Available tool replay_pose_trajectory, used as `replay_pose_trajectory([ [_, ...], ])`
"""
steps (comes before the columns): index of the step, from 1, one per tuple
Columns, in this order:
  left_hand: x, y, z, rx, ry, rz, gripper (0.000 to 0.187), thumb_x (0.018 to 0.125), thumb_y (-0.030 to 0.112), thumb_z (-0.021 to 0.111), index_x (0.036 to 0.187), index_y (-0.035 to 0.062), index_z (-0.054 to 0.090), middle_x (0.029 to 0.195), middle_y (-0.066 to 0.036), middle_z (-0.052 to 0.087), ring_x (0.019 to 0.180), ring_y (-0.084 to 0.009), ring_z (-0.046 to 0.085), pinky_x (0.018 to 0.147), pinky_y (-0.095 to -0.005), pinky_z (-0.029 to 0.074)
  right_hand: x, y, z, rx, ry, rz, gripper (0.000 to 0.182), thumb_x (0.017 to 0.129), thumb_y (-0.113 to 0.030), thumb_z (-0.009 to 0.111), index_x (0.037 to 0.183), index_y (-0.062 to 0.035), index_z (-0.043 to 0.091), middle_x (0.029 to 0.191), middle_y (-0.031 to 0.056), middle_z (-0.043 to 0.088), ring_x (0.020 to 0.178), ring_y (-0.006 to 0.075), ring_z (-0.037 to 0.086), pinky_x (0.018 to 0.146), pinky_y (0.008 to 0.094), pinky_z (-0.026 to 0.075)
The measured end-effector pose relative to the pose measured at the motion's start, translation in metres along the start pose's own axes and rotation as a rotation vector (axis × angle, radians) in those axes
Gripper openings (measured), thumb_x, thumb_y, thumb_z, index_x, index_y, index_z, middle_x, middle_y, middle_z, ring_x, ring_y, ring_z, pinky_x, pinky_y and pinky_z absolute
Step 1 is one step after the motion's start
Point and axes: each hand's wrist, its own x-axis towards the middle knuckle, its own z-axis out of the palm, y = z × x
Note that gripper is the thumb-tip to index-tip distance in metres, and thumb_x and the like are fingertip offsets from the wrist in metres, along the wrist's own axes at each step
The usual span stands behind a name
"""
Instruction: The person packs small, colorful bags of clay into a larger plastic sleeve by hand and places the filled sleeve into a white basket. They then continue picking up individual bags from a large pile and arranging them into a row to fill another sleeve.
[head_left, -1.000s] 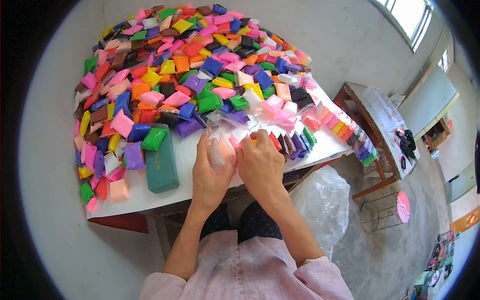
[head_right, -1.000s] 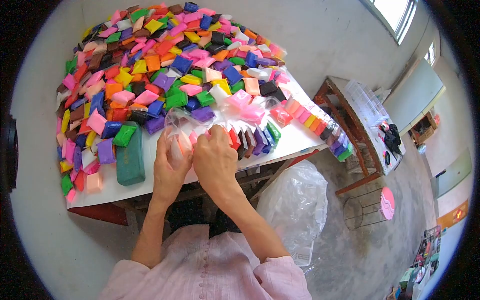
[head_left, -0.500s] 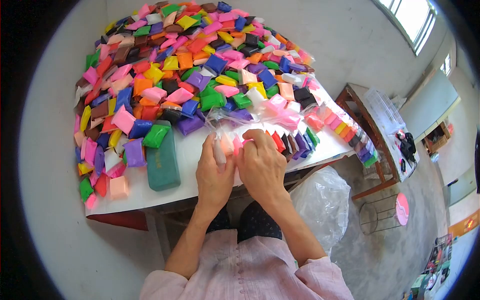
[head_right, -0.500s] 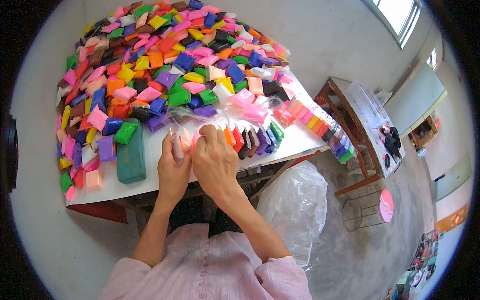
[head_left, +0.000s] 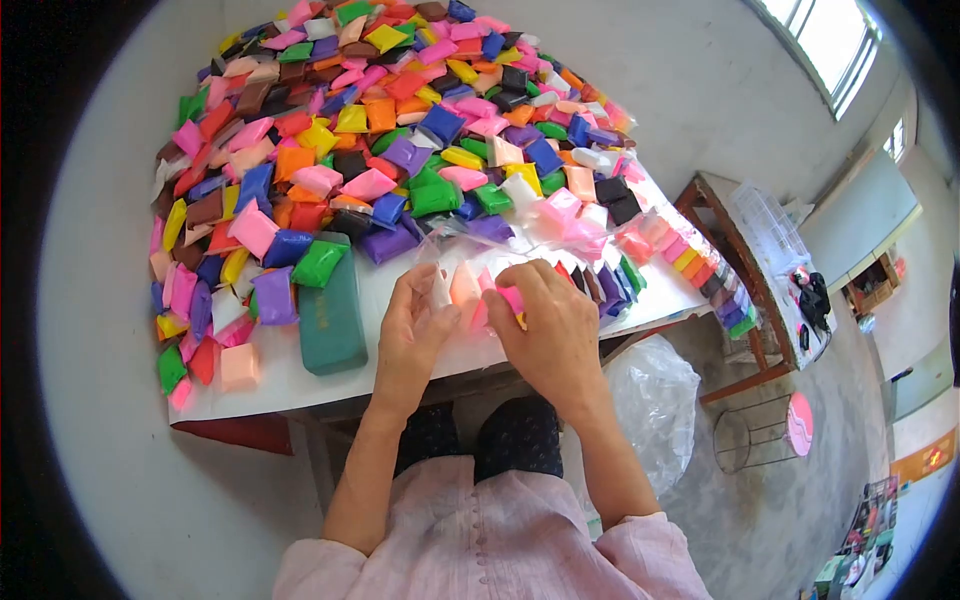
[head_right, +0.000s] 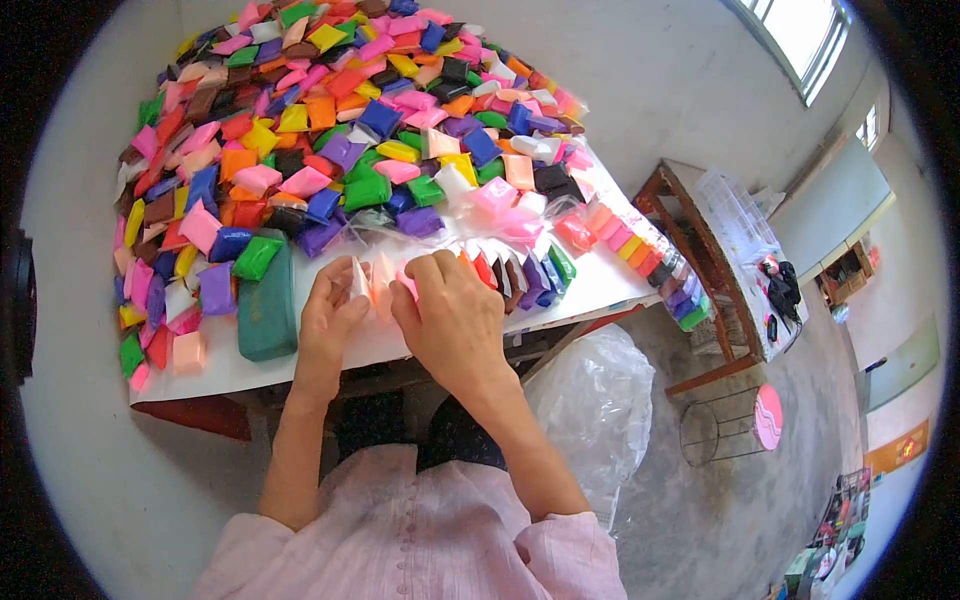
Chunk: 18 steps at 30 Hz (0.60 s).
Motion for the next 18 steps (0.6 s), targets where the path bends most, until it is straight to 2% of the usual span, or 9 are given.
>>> replay_pose_trajectory([
  [5,0.005,0.005,0.0,-0.06,0.026,-0.042,0.041,0.097,0.02,0.059,0.131,-0.002,0.048,0.123,-0.012,0.055,0.116,-0.0172,0.052,0.103,-0.0309,0.038,0.009,-0.006,0.005,0.035,-0.047,-0.067,0.021,0.085,-0.019,0.067,0.099,-0.004,0.065,0.096,0.0135,0.066,0.085,0.0315,0.066,0.07,0.0418,0.053],
  [9,0.005,0.004,0.002,-0.046,0.059,-0.042,0.036,0.099,0.023,0.055,0.127,-0.0005,0.055,0.116,-0.006,0.059,0.106,-0.0112,0.053,0.094,-0.0263,0.04,0.004,-0.006,0.022,0.041,-0.094,-0.125,0.02,0.083,-0.016,0.073,0.1,-0.0071,0.069,0.097,0.0091,0.069,0.081,0.0278,0.069,0.067,0.0389,0.054],
  [12,0.013,-0.008,-0.002,0.038,0.119,-0.004,0.027,0.1,0.018,0.054,0.117,-0.0008,0.062,0.103,-0.003,0.062,0.092,-0.0089,0.055,0.083,-0.0241,0.043,0.002,-0.006,0.027,0.033,-0.045,-0.119,0.017,0.084,-0.022,0.069,0.096,-0.01,0.067,0.097,0.0109,0.066,0.083,0.028,0.067,0.063,0.0405,0.053],
  [15,0.016,-0.001,-0.002,0.186,0.175,0.055,0.023,0.1,0.016,0.054,0.107,-0.0005,0.068,0.094,-0.001,0.063,0.081,-0.0083,0.056,0.074,-0.0228,0.045,0.005,-0.015,0.018,0.054,-0.06,-0.111,0.018,0.084,-0.021,0.07,0.098,-0.0114,0.067,0.096,0.0109,0.065,0.082,0.0282,0.067,0.063,0.0401,0.053],
  [18,0.02,0.004,-0.005,0.43,0.231,0.166,0.024,0.1,0.017,0.054,0.102,-0.0002,0.071,0.092,-0.002,0.065,0.078,-0.0085,0.056,0.069,-0.0231,0.044,0.002,-0.011,0.026,-0.027,-0.044,-0.131,0.019,0.084,-0.021,0.07,0.1,-0.0123,0.066,0.097,0.0109,0.064,0.083,0.0283,0.067,0.062,0.0398,0.053],
])
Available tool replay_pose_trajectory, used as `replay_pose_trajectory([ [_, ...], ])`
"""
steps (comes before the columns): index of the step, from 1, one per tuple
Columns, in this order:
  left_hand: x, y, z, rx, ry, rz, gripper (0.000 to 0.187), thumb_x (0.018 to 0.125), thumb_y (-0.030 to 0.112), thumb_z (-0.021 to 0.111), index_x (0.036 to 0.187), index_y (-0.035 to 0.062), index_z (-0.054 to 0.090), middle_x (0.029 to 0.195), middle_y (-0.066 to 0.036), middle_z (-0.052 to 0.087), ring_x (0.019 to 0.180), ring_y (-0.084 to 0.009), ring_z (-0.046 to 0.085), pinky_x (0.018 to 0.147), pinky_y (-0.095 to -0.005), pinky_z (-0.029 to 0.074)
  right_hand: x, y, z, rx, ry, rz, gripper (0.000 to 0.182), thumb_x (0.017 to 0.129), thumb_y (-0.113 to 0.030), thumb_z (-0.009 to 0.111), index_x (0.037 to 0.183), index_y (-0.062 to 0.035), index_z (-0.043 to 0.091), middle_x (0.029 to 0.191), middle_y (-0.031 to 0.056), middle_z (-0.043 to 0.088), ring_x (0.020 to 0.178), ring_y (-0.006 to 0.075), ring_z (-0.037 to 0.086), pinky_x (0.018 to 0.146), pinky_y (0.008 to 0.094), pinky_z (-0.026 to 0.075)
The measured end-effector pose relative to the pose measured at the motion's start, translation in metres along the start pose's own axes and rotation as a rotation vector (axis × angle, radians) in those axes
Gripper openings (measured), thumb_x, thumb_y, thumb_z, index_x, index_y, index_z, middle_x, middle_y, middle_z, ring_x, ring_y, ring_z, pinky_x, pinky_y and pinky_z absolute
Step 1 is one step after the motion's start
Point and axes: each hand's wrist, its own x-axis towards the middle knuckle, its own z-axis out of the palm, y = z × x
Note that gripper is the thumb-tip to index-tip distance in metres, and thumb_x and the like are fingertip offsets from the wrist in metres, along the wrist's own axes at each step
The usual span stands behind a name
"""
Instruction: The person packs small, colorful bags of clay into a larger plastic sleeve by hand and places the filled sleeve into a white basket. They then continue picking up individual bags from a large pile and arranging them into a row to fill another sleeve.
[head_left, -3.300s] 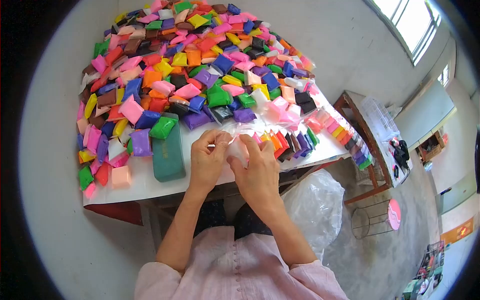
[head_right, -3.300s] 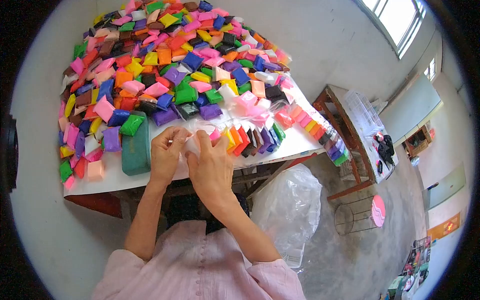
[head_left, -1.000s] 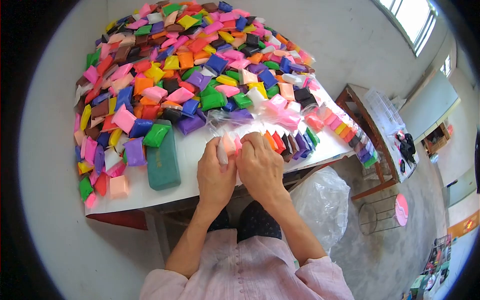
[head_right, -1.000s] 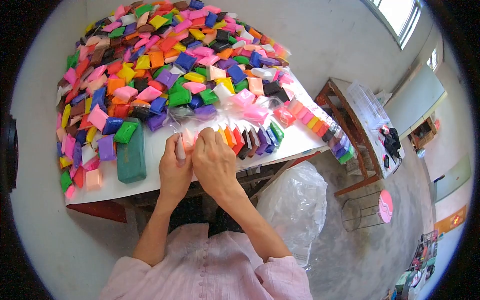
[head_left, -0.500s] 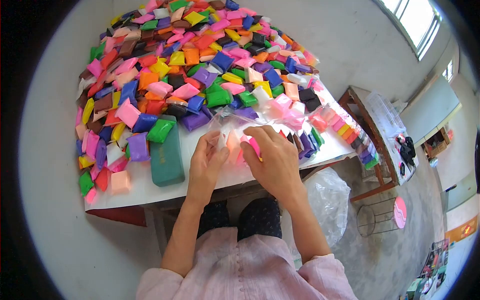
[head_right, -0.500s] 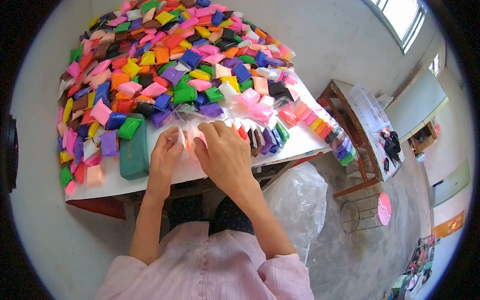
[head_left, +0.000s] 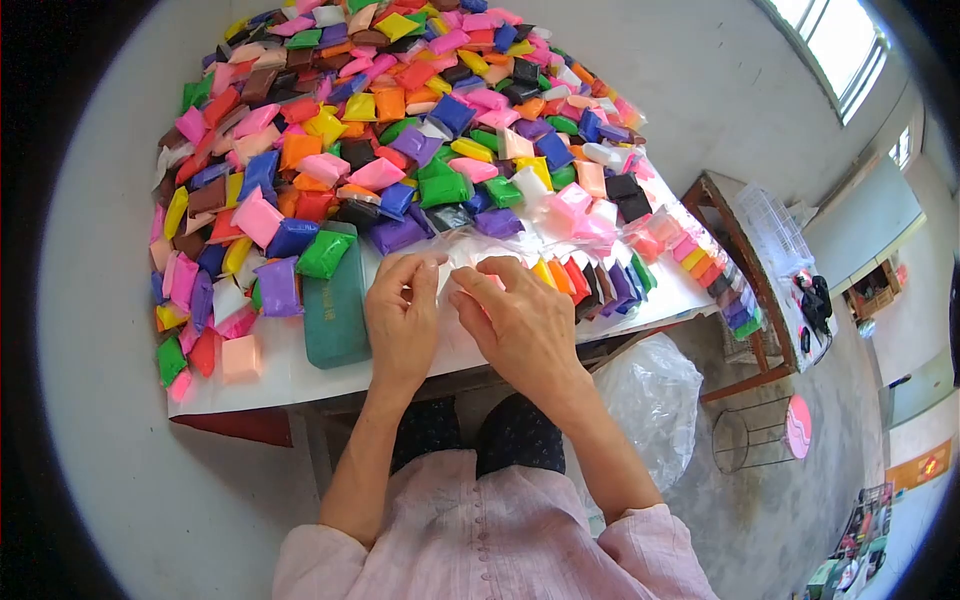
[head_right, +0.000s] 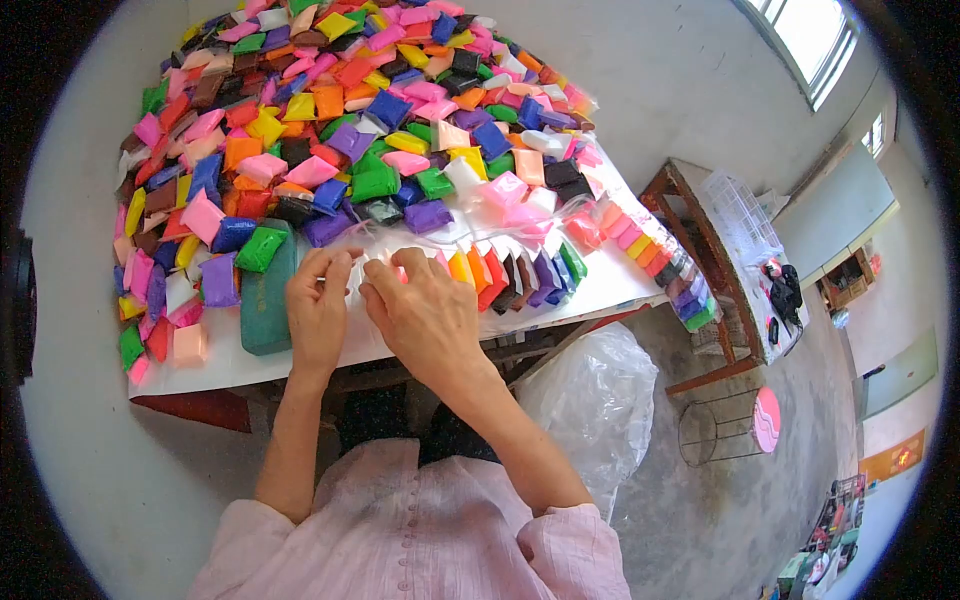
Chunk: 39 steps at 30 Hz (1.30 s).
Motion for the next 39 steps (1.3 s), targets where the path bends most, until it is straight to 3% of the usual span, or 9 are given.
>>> replay_pose_trajectory([
  [12,-0.004,-0.011,0.005,-0.289,0.057,-0.127,0.021,0.098,0.013,0.057,0.107,-0.0021,0.068,0.091,-0.002,0.065,0.072,-0.0067,0.049,0.064,-0.0215,0.04,-0.007,-0.009,0.011,-0.016,-0.053,0.053,0.02,0.085,-0.014,0.063,0.103,-0.0042,0.061,0.099,0.017,0.058,0.091,0.0308,0.065,0.068,0.0397,0.053],
  [13,-0.006,-0.01,0.004,-0.225,0.045,-0.093,0.024,0.097,0.01,0.056,0.115,-0.0024,0.062,0.1,-0.004,0.065,0.077,-0.0092,0.05,0.069,-0.0248,0.042,-0.007,-0.008,0.011,-0.034,0.054,0.038,0.037,0.083,-0.021,0.074,0.116,-0.0134,0.061,0.113,0.0131,0.062,0.082,0.0278,0.068,0.061,0.0386,0.054],
  [16,-0.026,0.003,0.006,0.051,0.228,0.188,0.027,0.095,0.007,0.054,0.12,-0.0023,0.057,0.111,-0.01,0.061,0.086,-0.0137,0.051,0.074,-0.0299,0.043,-0.013,-0.013,-0.02,0.106,0.153,-0.013,0.041,0.081,-0.02,0.076,0.119,-0.0118,0.062,0.12,0.0158,0.062,0.081,0.0243,0.068,0.062,0.0345,0.055],
  [20,-0.059,-0.005,-0.013,0.304,0.096,0.605,0.042,0.085,0.016,0.066,0.121,-0.0035,0.056,0.119,-0.018,0.058,0.097,-0.0272,0.054,0.087,-0.0392,0.044,-0.055,0.025,-0.071,0.189,0.338,-0.029,0.05,0.072,-0.007,0.084,0.118,-0.0039,0.065,0.115,0.0154,0.067,0.073,0.0151,0.065,0.059,0.0279,0.052],
  [21,-0.063,-0.005,-0.022,0.455,-0.025,0.686,0.067,0.077,0.017,0.075,0.134,-0.0047,0.047,0.133,-0.022,0.051,0.115,-0.0359,0.052,0.1,-0.0448,0.039,-0.07,0.042,-0.087,0.148,0.325,0.043,0.052,0.073,-0.01,0.085,0.12,-0.0048,0.063,0.117,0.0139,0.066,0.076,0.0131,0.064,0.058,0.0242,0.049],
  [23,-0.058,0.013,-0.02,0.414,-0.008,0.554,0.085,0.072,0.013,0.078,0.143,-0.0038,0.034,0.143,-0.023,0.04,0.128,-0.0382,0.043,0.109,-0.0465,0.032,-0.094,0.088,-0.104,0.102,0.276,0.343,0.08,0.064,-0.022,0.093,0.132,-0.0041,0.055,0.126,0.013,0.062,0.088,0.0162,0.063,0.068,0.0267,0.049],
  [26,-0.044,0.016,-0.016,0.323,-0.117,0.247,0.119,0.067,0.006,0.084,0.155,0.0035,0.003,0.156,-0.025,0.02,0.145,-0.038,0.024,0.119,-0.0463,0.019,-0.096,0.149,-0.099,0.167,0.109,0.365,0.124,0.053,-0.02,0.096,0.154,-0.0071,0.024,0.147,0.0173,0.043,0.134,0.0304,0.046,0.1,0.0431,0.047],
  [31,-0.03,0.015,0.004,0.052,-0.208,-0.001,0.127,0.068,-0.002,0.081,0.157,0.0125,-0.008,0.152,-0.023,0.031,0.14,-0.0326,0.035,0.117,-0.044,0.025,-0.072,0.16,-0.078,0.431,-0.076,0.441,0.135,0.05,-0.014,0.094,0.157,-0.0085,0.011,0.151,0.0193,0.039,0.142,0.0321,0.037,0.114,0.0429,0.034],
  [39,-0.01,-0.024,0.014,-0.159,-0.233,-0.106,0.075,0.073,-0.003,0.081,0.136,0.0008,0.041,0.129,-0.016,0.055,0.121,-0.0244,0.054,0.106,-0.036,0.041,-0.066,0.172,-0.054,0.49,0.028,0.51,0.121,0.055,-0.021,0.096,0.152,-0.0044,0.025,0.121,0.0216,0.063,0.112,0.0283,0.063,0.101,0.0365,0.046],
])
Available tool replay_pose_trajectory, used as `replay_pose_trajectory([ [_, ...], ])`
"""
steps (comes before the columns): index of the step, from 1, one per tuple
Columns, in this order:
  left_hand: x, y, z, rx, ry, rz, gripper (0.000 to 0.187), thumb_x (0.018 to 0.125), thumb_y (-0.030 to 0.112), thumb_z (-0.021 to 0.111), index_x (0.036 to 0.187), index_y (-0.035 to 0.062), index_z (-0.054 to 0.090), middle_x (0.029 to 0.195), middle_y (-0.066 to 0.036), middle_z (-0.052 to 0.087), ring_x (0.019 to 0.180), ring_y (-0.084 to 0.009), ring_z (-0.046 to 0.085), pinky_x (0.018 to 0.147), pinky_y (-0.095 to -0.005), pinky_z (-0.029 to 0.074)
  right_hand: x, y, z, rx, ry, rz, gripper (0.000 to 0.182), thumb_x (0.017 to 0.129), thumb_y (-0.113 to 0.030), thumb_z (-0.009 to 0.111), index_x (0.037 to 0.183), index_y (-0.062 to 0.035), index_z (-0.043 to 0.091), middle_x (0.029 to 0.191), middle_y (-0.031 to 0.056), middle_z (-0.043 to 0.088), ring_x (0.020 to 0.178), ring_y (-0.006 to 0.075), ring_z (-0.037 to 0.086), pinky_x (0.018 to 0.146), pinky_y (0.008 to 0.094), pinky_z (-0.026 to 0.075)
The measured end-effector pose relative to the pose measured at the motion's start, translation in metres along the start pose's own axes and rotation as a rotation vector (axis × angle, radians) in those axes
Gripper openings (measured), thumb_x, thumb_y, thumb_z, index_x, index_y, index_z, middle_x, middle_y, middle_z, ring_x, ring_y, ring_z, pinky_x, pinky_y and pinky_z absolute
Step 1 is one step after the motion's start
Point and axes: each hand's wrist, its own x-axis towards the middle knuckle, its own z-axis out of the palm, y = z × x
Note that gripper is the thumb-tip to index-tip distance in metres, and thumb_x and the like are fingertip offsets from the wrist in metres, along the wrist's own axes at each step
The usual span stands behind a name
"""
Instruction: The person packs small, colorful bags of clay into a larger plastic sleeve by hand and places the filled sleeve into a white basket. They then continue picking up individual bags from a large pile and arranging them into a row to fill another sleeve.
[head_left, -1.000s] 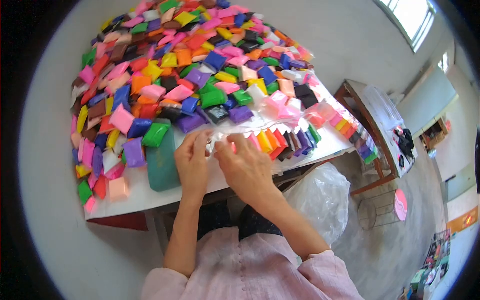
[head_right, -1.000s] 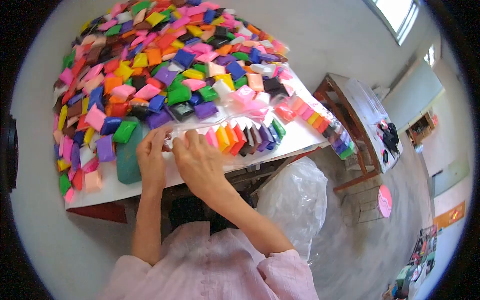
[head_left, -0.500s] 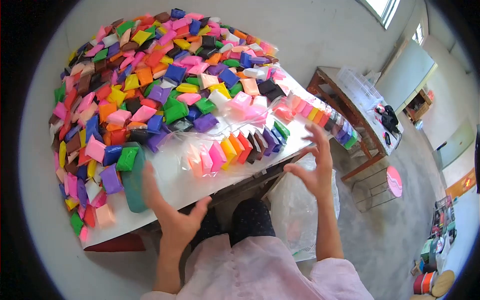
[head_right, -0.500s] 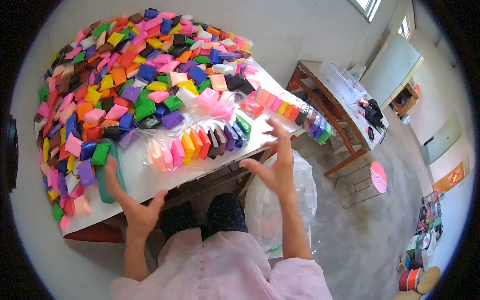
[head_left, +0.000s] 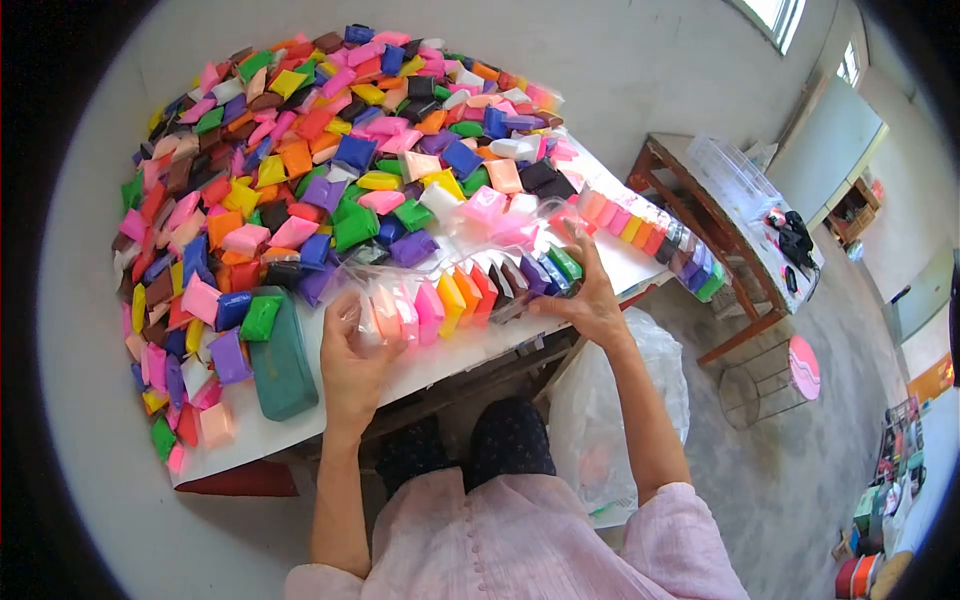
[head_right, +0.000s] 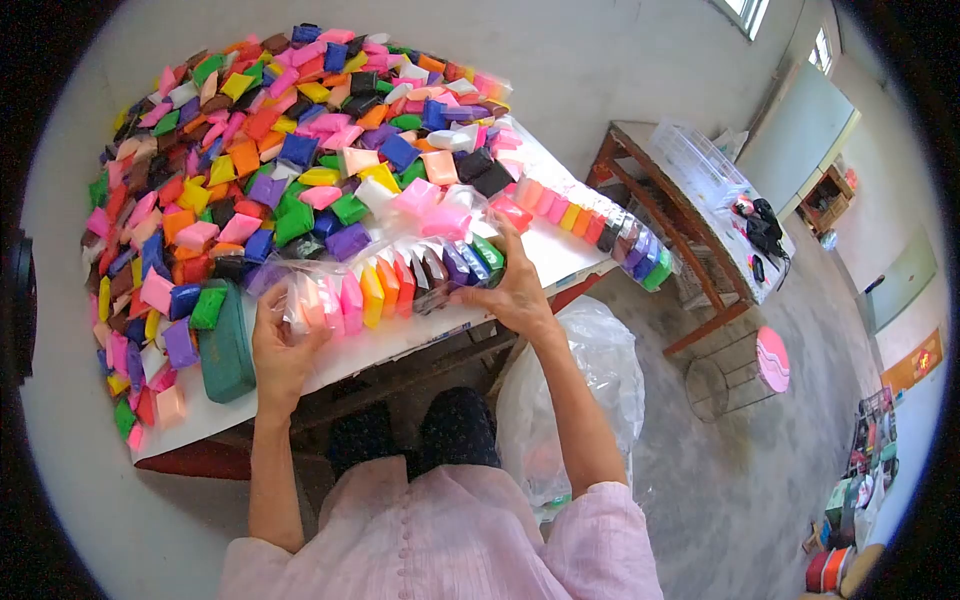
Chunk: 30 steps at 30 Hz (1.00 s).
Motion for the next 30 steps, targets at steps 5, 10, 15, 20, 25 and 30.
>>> replay_pose_trajectory([
  [5,-0.001,0.006,0.001,-0.143,0.036,0.02,0.063,0.074,-0.008,0.078,0.128,0.0005,0.048,0.12,-0.009,0.058,0.11,-0.0171,0.059,0.096,-0.0304,0.048,0.0,0.003,0.005,0.049,0.049,0.005,0.115,0.055,-0.022,0.096,0.148,-0.0022,0.032,0.116,0.0208,0.065,0.108,0.0278,0.064,0.098,0.0362,0.048],
  [10,0.0,0.0,-0.003,-0.077,0.033,0.012,0.064,0.074,-0.006,0.079,0.129,0.0008,0.046,0.118,-0.009,0.058,0.107,-0.0172,0.06,0.094,-0.0299,0.049,-0.003,0.002,0.009,0.014,0.04,-0.009,0.112,0.056,-0.019,0.096,0.148,-0.0024,0.033,0.114,0.0194,0.065,0.106,0.0272,0.064,0.097,0.0356,0.048],
  [15,-0.008,0.01,-0.002,0.006,0.097,-0.04,0.074,0.074,-0.001,0.08,0.136,0.0004,0.04,0.126,-0.015,0.055,0.116,-0.023,0.055,0.096,-0.0344,0.047,0.0,-0.007,0.0,0.032,-0.037,0.065,0.115,0.054,-0.012,0.095,0.151,-0.0053,0.032,0.128,0.0192,0.058,0.12,0.0249,0.057,0.104,0.0358,0.044],
  [20,-0.043,0.03,0.003,0.671,0.318,0.302,0.083,0.07,0.004,0.082,0.141,0.0013,0.039,0.135,-0.021,0.05,0.126,-0.0347,0.048,0.107,-0.0431,0.038,0.001,-0.007,-0.003,0.045,-0.093,0.065,0.119,0.053,-0.014,0.095,0.151,-0.0026,0.029,0.146,0.0173,0.046,0.132,0.028,0.049,0.11,0.0376,0.04],
  [25,-0.042,0.059,0.024,0.847,-0.152,0.757,0.078,0.07,0.008,0.08,0.14,0.0024,0.044,0.141,-0.02,0.046,0.132,-0.0368,0.043,0.113,-0.046,0.033,0.001,-0.002,-0.006,-0.078,-0.087,-0.03,0.12,0.052,-0.023,0.095,0.152,-0.0081,0.029,0.132,0.0235,0.058,0.123,0.0332,0.057,0.109,0.0389,0.04],
  [30,0.017,0.07,0.069,0.901,-0.491,0.956,0.081,0.071,0.019,0.079,0.141,0.0011,0.043,0.143,-0.018,0.045,0.135,-0.0337,0.042,0.116,-0.0468,0.03,0.001,-0.002,-0.004,0.077,-0.111,-0.017,0.118,0.054,-0.021,0.094,0.151,-0.0065,0.03,0.13,0.0232,0.058,0.121,0.0328,0.057,0.107,0.0387,0.042],
])
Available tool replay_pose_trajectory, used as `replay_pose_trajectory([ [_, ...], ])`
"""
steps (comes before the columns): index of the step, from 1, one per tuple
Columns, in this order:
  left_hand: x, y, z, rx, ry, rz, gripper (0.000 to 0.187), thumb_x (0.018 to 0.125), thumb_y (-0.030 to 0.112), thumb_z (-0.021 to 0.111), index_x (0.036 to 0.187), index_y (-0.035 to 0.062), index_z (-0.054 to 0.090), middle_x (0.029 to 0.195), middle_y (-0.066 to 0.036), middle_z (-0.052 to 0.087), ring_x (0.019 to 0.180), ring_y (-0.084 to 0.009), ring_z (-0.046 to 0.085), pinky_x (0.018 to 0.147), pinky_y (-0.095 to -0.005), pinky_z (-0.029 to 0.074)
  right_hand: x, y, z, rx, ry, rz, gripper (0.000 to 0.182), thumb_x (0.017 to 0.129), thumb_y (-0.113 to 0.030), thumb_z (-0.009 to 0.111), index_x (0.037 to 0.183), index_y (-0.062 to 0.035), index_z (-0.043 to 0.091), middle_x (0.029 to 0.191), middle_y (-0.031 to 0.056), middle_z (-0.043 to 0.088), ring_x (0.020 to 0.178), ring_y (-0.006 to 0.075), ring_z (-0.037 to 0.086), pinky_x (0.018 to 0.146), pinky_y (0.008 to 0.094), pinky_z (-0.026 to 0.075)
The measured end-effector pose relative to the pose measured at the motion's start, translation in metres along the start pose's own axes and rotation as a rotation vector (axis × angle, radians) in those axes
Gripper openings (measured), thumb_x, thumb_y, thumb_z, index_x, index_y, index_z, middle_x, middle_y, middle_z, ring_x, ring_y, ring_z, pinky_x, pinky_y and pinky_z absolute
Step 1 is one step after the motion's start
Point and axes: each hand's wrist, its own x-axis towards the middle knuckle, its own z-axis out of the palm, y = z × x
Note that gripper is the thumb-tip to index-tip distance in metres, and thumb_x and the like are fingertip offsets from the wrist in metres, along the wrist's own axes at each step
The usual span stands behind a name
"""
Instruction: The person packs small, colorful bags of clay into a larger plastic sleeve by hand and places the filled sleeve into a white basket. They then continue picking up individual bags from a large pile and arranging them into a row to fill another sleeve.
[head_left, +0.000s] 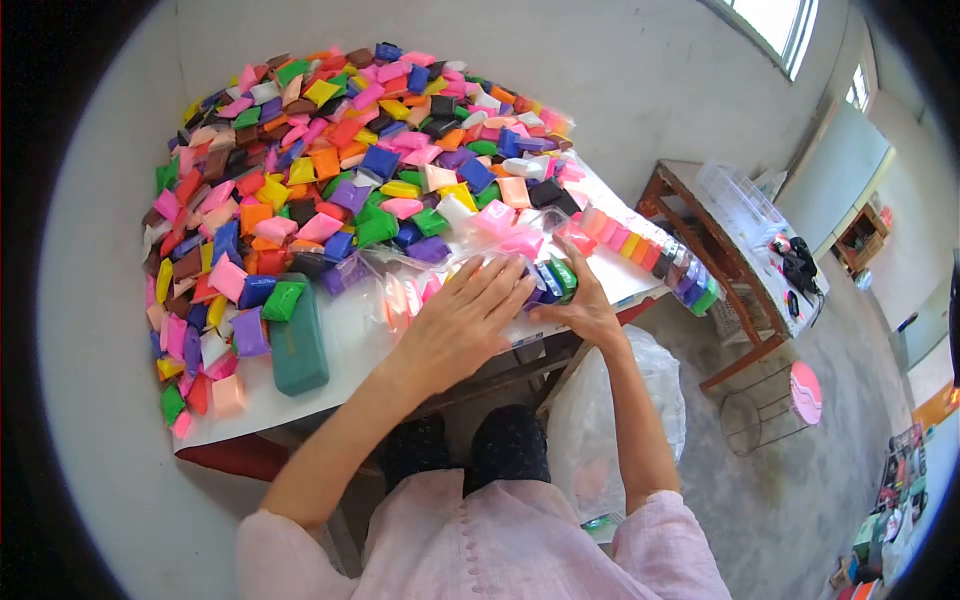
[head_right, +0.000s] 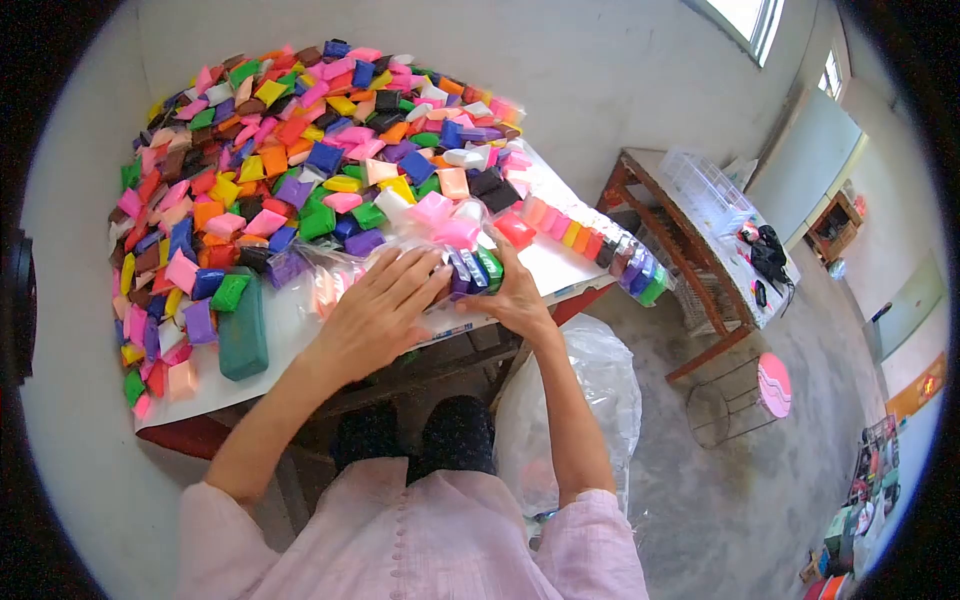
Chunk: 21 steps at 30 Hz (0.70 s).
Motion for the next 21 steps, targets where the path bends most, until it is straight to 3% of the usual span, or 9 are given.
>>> replay_pose_trajectory([
  [4,0.013,-0.016,0.021,0.005,-0.126,0.054,0.085,0.075,0.032,0.078,0.144,0.0004,0.04,0.148,-0.02,0.041,0.138,-0.0338,0.039,0.117,-0.0443,0.029,0.001,0.004,-0.001,-0.086,0.014,-0.078,0.116,0.054,-0.018,0.094,0.151,-0.0047,0.03,0.127,0.0223,0.06,0.117,0.0316,0.059,0.105,0.0376,0.044],
  [7,0.002,-0.022,0.013,-0.021,-0.249,0.024,0.087,0.078,0.037,0.076,0.146,0.0002,0.037,0.15,-0.02,0.039,0.14,-0.0348,0.037,0.117,-0.044,0.029,0.001,-0.002,-0.003,-0.043,-0.006,0.044,0.115,0.055,-0.017,0.093,0.15,-0.0045,0.03,0.125,0.0221,0.061,0.116,0.0314,0.06,0.104,0.0372,0.044],
  [8,-0.002,-0.026,0.006,-0.022,-0.299,0.014,0.087,0.079,0.039,0.075,0.146,0.0002,0.036,0.15,-0.021,0.038,0.14,-0.0352,0.037,0.117,-0.044,0.028,0.003,-0.004,-0.004,-0.026,-0.017,0.069,0.113,0.056,-0.013,0.093,0.151,-0.0054,0.033,0.143,0.0135,0.051,0.126,0.027,0.052,0.107,0.0358,0.042],
  [11,-0.012,-0.035,-0.008,-0.091,-0.341,0.002,0.087,0.081,0.042,0.074,0.147,0.0009,0.035,0.151,-0.021,0.038,0.14,-0.036,0.036,0.117,-0.0446,0.028,0.003,-0.005,-0.003,-0.075,-0.015,0.056,0.112,0.056,-0.015,0.094,0.15,-0.007,0.035,0.144,0.0131,0.05,0.126,0.0282,0.053,0.107,0.0363,0.041],
  [17,-0.014,-0.035,-0.004,-0.099,-0.313,-0.006,0.082,0.084,0.044,0.07,0.146,0.0005,0.037,0.151,-0.021,0.037,0.14,-0.0365,0.035,0.117,-0.0443,0.028,0.003,0.0,-0.002,-0.071,-0.022,0.018,0.113,0.056,-0.017,0.094,0.151,-0.0091,0.035,0.146,0.0134,0.049,0.128,0.0281,0.052,0.108,0.0369,0.041],
  [20,-0.014,-0.036,-0.002,-0.1,-0.29,0.001,0.081,0.085,0.043,0.07,0.145,-0.0005,0.037,0.15,-0.021,0.038,0.14,-0.0366,0.036,0.117,-0.0447,0.028,0.001,-0.003,-0.004,-0.107,-0.008,0.026,0.116,0.055,-0.021,0.094,0.151,-0.0044,0.031,0.131,0.0221,0.059,0.121,0.0318,0.058,0.105,0.0401,0.044],
  [21,-0.013,-0.035,-0.002,-0.098,-0.278,0.0,0.079,0.085,0.043,0.069,0.144,-0.0009,0.039,0.149,-0.021,0.04,0.139,-0.0362,0.037,0.117,-0.0446,0.028,-0.003,-0.006,-0.006,-0.141,0.033,-0.019,0.116,0.055,-0.02,0.094,0.151,-0.0045,0.032,0.133,0.0209,0.057,0.121,0.0317,0.058,0.104,0.0409,0.045],
])
